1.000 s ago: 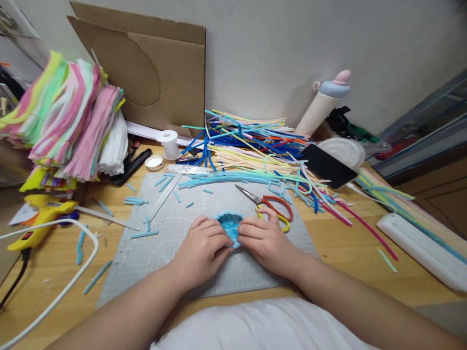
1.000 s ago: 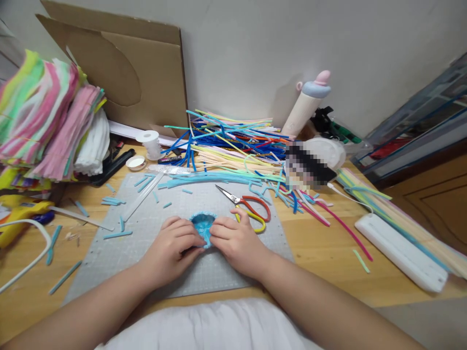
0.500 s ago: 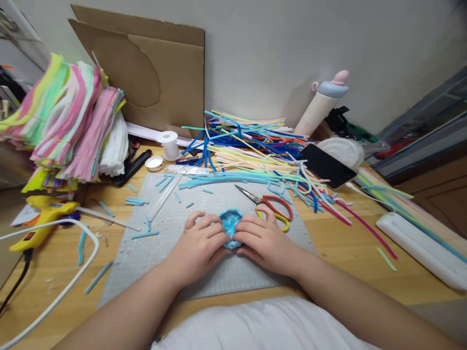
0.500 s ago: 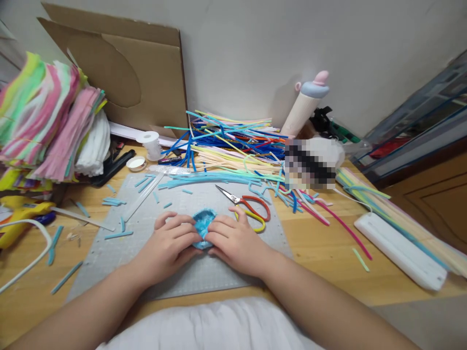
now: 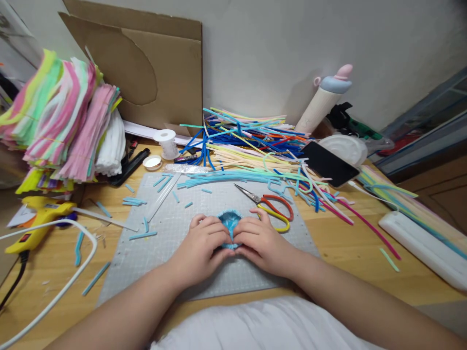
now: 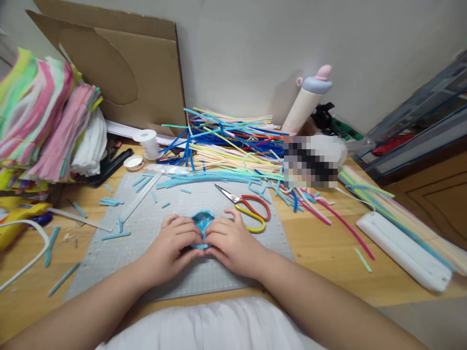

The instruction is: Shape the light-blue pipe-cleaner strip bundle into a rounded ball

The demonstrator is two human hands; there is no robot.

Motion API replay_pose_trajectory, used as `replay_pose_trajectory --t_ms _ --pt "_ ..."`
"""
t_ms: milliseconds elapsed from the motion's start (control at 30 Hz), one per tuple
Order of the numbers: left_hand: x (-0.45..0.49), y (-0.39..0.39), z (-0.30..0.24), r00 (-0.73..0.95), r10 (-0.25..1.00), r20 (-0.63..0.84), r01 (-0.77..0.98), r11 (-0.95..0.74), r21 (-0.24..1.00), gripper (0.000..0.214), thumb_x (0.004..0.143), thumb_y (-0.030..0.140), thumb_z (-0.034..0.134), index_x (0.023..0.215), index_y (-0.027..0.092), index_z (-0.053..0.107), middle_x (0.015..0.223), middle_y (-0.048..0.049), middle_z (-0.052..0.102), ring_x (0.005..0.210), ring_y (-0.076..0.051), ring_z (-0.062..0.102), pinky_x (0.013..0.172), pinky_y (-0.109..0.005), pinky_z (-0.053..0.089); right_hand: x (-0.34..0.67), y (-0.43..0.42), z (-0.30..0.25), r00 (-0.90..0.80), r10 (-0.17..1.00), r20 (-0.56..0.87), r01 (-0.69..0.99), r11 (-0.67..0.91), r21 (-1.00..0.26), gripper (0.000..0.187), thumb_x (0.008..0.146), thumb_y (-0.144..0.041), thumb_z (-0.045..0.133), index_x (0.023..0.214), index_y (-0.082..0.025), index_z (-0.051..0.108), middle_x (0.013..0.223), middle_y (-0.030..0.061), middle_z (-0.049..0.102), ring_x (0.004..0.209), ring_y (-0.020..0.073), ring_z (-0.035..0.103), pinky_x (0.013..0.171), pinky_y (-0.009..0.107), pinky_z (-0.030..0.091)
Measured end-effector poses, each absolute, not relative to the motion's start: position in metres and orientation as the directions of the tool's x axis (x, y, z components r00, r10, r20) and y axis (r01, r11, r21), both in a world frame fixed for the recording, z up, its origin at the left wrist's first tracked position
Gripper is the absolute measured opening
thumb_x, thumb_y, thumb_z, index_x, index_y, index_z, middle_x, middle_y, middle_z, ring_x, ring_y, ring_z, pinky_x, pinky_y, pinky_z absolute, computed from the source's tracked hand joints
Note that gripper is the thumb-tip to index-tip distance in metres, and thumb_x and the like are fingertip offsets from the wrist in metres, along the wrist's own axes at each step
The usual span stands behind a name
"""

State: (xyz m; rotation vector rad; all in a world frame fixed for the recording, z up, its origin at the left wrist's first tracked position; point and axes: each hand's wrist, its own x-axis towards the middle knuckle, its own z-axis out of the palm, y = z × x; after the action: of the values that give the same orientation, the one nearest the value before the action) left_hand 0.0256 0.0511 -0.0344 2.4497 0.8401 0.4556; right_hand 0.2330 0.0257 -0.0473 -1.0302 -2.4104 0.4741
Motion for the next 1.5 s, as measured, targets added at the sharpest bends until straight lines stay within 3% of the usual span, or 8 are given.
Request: replay_pose_trajectory --t_ms 100,267,400,500,667,767,933,1500 --pt "0.025 0.052 -0.033 0.750 0.646 0.142 0.458 -0.663 0.592 0.008 0.087 0.030 0.058 0.085 0.022 0.057 0.089 0.0018 0.066 0.094 -0.019 0.052 0.088 -0.039 0.027 0.236 0.027 -0.044 -0.617 0.748 0.243 0.536 0.626 -0.567 0.007 0.089 -0.018 0.054 0.094 -0.020 0.058 0.102 0.0037 0.064 0.101 0.0164 0.056 0.108 0.046 0.018" --pt "0.021 0.051 -0.035 0.710 0.686 0.159 0.450 -0.616 0.647 0.012 0.085 0.023 0.057 0.097 0.023 0.054 0.099 -0.0006 0.063 0.099 -0.019 0.051 0.091 -0.039 0.030 0.235 0.028 -0.043 -0.566 0.779 0.270 0.495 0.583 -0.644 0.010 0.089 -0.019 0.053 0.097 -0.018 0.059 0.112 0.0098 0.058 0.108 0.0196 0.050 0.101 0.041 0.032" --pt "0.021 0.050 -0.040 0.688 0.704 0.177 0.446 -0.602 0.663 0.012 0.086 0.026 0.059 0.096 0.022 0.053 0.103 -0.0028 0.060 0.101 -0.018 0.051 0.090 -0.036 0.034 0.228 0.027 -0.041 -0.528 0.806 0.268 0.510 0.553 -0.658 0.011 0.085 -0.024 0.060 0.095 -0.019 0.059 0.106 0.0074 0.061 0.103 0.0204 0.053 0.095 0.043 0.032" --pt "0.022 0.050 -0.040 0.693 0.697 0.183 0.447 -0.615 0.649 0.013 0.086 0.028 0.059 0.095 0.022 0.053 0.101 -0.0028 0.060 0.099 -0.019 0.052 0.088 -0.036 0.035 0.224 0.026 -0.038 -0.537 0.801 0.265 0.499 0.555 -0.666 0.002 0.086 -0.019 0.057 0.089 -0.020 0.057 0.098 0.0042 0.063 0.097 0.0187 0.055 0.093 0.042 0.031" --pt "0.023 0.051 -0.039 0.704 0.684 0.191 0.448 -0.637 0.628 0.011 0.086 0.029 0.059 0.092 0.022 0.052 0.099 -0.0029 0.062 0.096 -0.019 0.053 0.087 -0.037 0.035 0.225 0.027 -0.036 -0.540 0.798 0.266 0.464 0.546 -0.698 0.008 0.084 -0.012 0.055 0.084 -0.020 0.056 0.099 0.0044 0.062 0.097 0.0184 0.054 0.091 0.039 0.036" --pt "0.023 0.051 -0.038 0.710 0.678 0.191 0.449 -0.644 0.619 0.010 0.086 0.027 0.059 0.091 0.021 0.052 0.098 -0.0026 0.062 0.096 -0.020 0.053 0.086 -0.037 0.035 0.227 0.028 -0.036 -0.537 0.805 0.253 0.476 0.536 -0.697 0.009 0.082 -0.010 0.054 0.083 -0.020 0.055 0.101 0.0055 0.061 0.097 0.0189 0.054 0.090 0.038 0.039" --pt "0.022 0.050 -0.038 0.707 0.679 0.197 0.453 -0.649 0.611 0.011 0.085 0.024 0.060 0.092 0.021 0.053 0.098 -0.0020 0.061 0.097 -0.019 0.053 0.087 -0.036 0.034 0.231 0.029 -0.038 -0.563 0.782 0.265 0.447 0.559 -0.699 0.016 0.084 -0.013 0.056 0.098 -0.020 0.057 0.108 0.0072 0.060 0.105 0.0197 0.052 0.094 0.037 0.039" --pt "0.022 0.050 -0.035 0.714 0.678 0.175 0.470 -0.649 0.598 0.009 0.084 0.025 0.061 0.090 0.021 0.055 0.097 -0.0030 0.062 0.095 -0.020 0.053 0.086 -0.037 0.035 0.236 0.032 -0.041 -0.624 0.727 0.285 0.447 0.632 -0.633 0.005 0.088 -0.019 0.056 0.092 -0.019 0.059 0.104 0.0078 0.062 0.102 0.0199 0.052 0.092 0.039 0.040"
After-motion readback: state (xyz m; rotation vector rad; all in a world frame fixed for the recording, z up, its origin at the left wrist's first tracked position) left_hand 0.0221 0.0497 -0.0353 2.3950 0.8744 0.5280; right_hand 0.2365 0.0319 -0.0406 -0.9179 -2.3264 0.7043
